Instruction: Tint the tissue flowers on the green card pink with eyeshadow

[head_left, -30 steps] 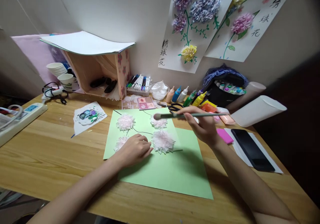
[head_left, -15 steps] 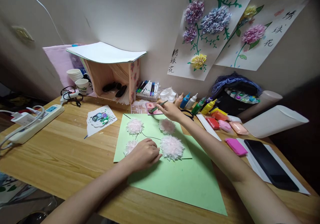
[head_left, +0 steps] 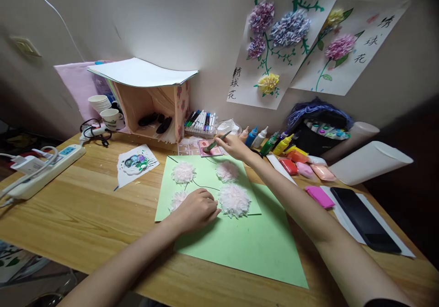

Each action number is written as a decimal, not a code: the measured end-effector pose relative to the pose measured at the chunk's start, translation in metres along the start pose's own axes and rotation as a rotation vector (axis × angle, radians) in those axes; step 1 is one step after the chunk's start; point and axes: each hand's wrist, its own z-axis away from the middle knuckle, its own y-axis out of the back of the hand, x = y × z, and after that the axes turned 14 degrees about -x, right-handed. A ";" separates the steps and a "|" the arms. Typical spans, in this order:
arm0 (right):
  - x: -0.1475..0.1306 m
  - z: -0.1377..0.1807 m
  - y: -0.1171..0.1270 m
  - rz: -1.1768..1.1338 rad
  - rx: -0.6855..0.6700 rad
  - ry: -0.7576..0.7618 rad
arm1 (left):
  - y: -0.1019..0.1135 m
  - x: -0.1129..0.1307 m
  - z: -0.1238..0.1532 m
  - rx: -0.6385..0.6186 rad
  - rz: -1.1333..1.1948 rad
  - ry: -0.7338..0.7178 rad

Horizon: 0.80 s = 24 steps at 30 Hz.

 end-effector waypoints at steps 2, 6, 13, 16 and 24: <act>0.003 0.004 0.001 -0.079 -0.012 -0.036 | 0.000 0.000 0.000 0.006 0.000 0.000; 0.007 0.021 0.008 -0.381 0.199 -0.151 | 0.001 0.000 0.000 0.007 0.001 -0.004; 0.007 0.092 0.011 -0.770 0.315 -0.307 | 0.002 0.000 0.000 0.034 0.025 -0.028; 0.000 0.117 0.010 -0.686 0.303 -0.269 | 0.002 -0.001 0.000 0.047 0.043 -0.036; -0.029 0.136 0.010 -0.307 -0.009 -0.115 | 0.004 0.000 -0.001 0.016 0.060 -0.041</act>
